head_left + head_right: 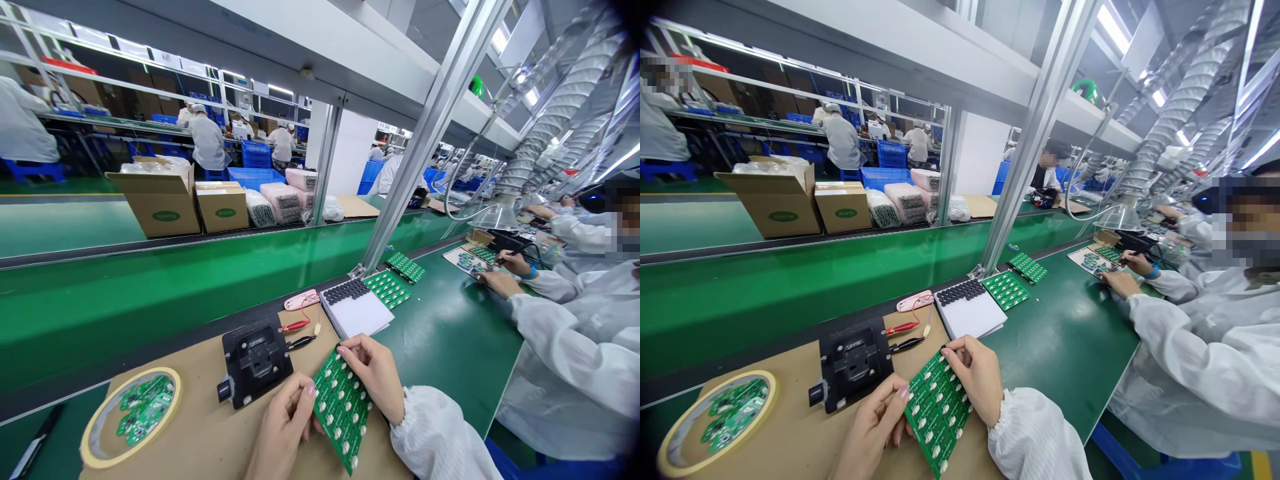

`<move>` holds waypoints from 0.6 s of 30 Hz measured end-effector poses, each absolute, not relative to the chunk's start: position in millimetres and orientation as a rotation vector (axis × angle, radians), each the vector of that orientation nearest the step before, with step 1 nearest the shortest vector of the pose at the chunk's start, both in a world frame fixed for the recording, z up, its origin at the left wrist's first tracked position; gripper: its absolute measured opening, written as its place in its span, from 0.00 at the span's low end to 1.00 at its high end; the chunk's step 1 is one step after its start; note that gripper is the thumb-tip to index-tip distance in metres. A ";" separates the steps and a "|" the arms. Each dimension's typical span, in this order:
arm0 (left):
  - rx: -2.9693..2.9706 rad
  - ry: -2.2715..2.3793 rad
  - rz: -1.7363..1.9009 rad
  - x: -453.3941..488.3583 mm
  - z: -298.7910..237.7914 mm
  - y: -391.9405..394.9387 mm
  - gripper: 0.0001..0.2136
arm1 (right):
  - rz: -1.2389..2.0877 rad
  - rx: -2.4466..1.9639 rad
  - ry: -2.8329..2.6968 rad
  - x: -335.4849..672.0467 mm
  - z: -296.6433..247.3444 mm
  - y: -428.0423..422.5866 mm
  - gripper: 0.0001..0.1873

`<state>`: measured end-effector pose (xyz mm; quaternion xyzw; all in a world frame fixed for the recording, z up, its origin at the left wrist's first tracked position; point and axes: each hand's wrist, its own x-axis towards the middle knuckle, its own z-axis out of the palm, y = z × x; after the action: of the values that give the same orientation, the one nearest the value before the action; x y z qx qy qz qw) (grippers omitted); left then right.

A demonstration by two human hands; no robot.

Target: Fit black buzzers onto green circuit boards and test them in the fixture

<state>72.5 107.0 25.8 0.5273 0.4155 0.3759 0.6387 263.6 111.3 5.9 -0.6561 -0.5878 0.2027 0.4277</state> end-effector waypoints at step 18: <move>1.244 0.967 0.819 71.2 18.4 109.4 0.24 | 0.361 -1.634 -1.499 260.9 7.7 109.7 0.14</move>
<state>71.2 109.4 18.4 0.5433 0.4226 0.3579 0.6310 260.9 109.7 7.7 -0.6558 -0.6014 0.1447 0.4328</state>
